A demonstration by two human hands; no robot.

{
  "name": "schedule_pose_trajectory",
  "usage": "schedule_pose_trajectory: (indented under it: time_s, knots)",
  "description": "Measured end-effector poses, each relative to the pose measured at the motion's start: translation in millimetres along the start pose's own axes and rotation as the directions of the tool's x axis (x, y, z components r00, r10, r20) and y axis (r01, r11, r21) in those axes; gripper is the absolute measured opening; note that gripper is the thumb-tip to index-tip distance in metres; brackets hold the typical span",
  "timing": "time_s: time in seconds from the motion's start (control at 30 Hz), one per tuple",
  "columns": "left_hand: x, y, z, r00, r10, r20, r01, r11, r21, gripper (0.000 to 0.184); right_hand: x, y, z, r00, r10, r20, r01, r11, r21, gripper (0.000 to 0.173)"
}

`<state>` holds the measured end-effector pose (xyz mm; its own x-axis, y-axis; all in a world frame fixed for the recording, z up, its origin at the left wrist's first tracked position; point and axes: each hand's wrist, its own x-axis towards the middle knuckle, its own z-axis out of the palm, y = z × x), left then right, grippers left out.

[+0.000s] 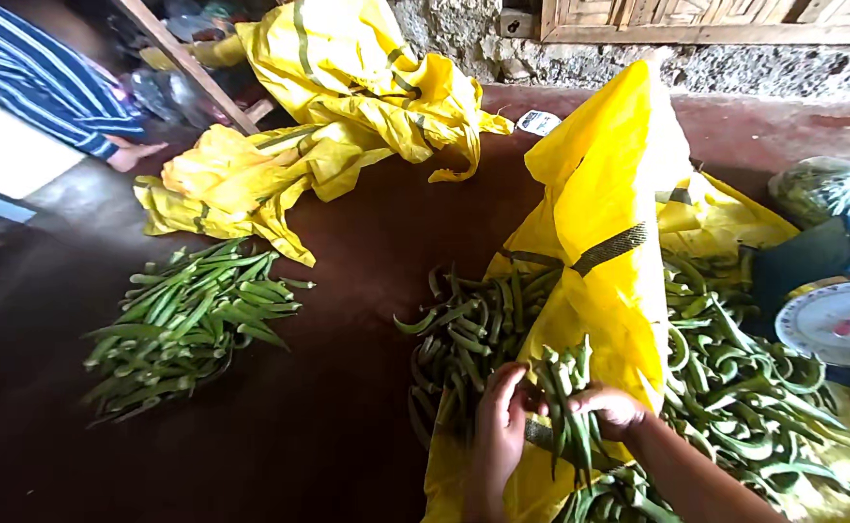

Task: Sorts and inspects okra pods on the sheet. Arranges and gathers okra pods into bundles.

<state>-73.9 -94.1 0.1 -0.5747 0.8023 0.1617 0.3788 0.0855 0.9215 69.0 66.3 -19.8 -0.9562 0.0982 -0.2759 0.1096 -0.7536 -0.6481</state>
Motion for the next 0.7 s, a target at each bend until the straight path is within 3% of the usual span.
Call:
schedule_pose_trajectory:
  time_s: [0.07, 0.13, 0.23, 0.33, 0.4, 0.47, 0.53, 0.6, 0.7]
  knots:
    - [2.9, 7.5, 21.5, 0.993, -0.051, -0.107, 0.052, 0.999, 0.002, 0.051, 3.0, 10.1, 8.3, 0.997, -0.077, 0.001, 0.076, 0.991, 0.113, 0.034]
    - [-5.8, 11.8, 32.9, 0.966, -0.183, -0.182, 0.179, 0.983, -0.038, 0.054, 6.9, 18.0, 9.4, 0.982, -0.185, -0.024, 0.184, 0.944, 0.274, 0.038]
    - [-24.7, 23.4, 36.0, 0.912, -0.408, -0.042, 0.393, 0.9, -0.188, 0.049, 8.0, 16.3, 7.9, 0.955, -0.288, -0.078, 0.296, 0.884, 0.362, 0.039]
    - [-34.8, 22.5, 36.2, 0.866, -0.481, 0.14, 0.501, 0.829, -0.248, 0.055, 4.5, 17.5, 0.7, 0.957, -0.286, -0.049, 0.284, 0.89, 0.358, 0.039]
    - [-34.6, 22.6, 33.5, 0.846, -0.507, 0.165, 0.531, 0.829, -0.178, 0.027, 5.0, 17.4, -1.7, 0.955, -0.288, -0.074, 0.295, 0.884, 0.362, 0.039]
    - [-34.1, 22.2, 31.2, 0.876, -0.447, 0.182, 0.46, 0.887, -0.035, 0.019, 5.6, 16.4, -6.6, 0.953, -0.273, -0.133, 0.304, 0.863, 0.404, 0.043]
    - [-38.4, 17.9, 32.1, 0.939, -0.309, 0.151, 0.306, 0.951, 0.046, 0.018, 2.1, 12.7, -8.5, 0.956, -0.263, -0.13, 0.293, 0.85, 0.437, 0.045]
    - [-44.2, 18.9, 29.6, 0.973, -0.203, 0.108, 0.193, 0.976, 0.102, 0.016, -0.8, 8.8, -3.6, 0.963, -0.259, -0.072, 0.263, 0.853, 0.451, 0.043]
    - [-51.8, 25.1, 27.5, 0.99, -0.123, 0.062, 0.118, 0.989, 0.085, 0.016, -8.8, 0.7, 14.8, 0.968, -0.226, -0.108, 0.251, 0.875, 0.415, 0.032]
